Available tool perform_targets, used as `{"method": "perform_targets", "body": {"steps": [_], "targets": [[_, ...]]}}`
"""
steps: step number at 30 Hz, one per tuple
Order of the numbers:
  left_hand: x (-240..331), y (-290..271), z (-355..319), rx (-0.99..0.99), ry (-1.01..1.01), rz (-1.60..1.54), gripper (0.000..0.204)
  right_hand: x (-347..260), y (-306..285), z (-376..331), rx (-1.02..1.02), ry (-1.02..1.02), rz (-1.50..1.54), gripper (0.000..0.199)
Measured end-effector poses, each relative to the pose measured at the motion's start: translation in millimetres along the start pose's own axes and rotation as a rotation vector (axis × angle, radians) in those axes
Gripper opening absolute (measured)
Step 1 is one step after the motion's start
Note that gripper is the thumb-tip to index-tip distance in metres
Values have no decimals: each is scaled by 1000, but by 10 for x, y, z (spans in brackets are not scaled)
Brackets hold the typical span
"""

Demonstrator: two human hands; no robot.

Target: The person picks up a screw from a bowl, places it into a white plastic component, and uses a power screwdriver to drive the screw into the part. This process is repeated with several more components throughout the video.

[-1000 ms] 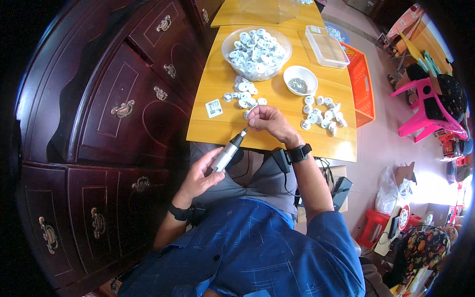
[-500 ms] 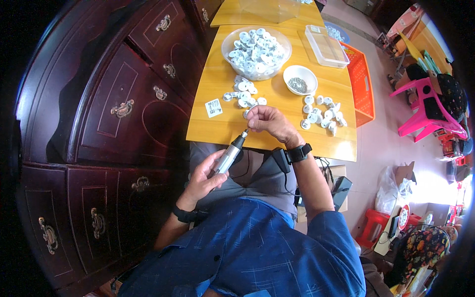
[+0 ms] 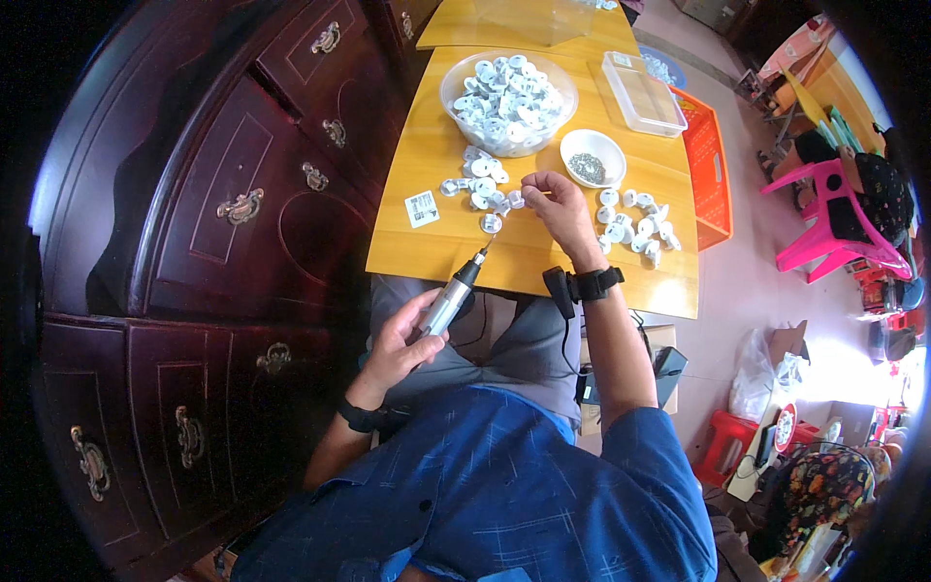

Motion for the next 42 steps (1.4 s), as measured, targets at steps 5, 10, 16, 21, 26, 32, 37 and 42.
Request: {"method": "perform_targets", "body": {"steps": [5,10,16,21,26,32,37,42], "targets": [[-8,-55,-7,-1,8,3,65,-81,95,63,235,-240,-460,22],[-17,-86,-18,-4,-1,33,65,-77,213,114,208,-422,-662,22],[19,-102,-9,-5,5,62,65,-89,208,123,230,-399,-764,19],[46,-61,11,-16,15,55,64,6,152,8,245,-319,-562,12],[64,0,29,-28,19,45,64,342,115,-120,-12,-81,38,18],[44,59,-20,-35,-17,68,62,369,301,-478,-107,56,302,20],[58,155,-4,-42,6,63,63,426,322,-544,-162,-48,389,25],[15,153,-15,-42,11,55,63,417,306,-550,-127,-62,304,26]]}}
Point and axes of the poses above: each hand's wrist, its own z-axis towards the middle knuckle, its own y-axis out of the palm, x = y × z, the point moved 5 cm from there along z, towards the middle knuckle, and after that the axes turned 15 degrees about y, right-handed, at the moved point
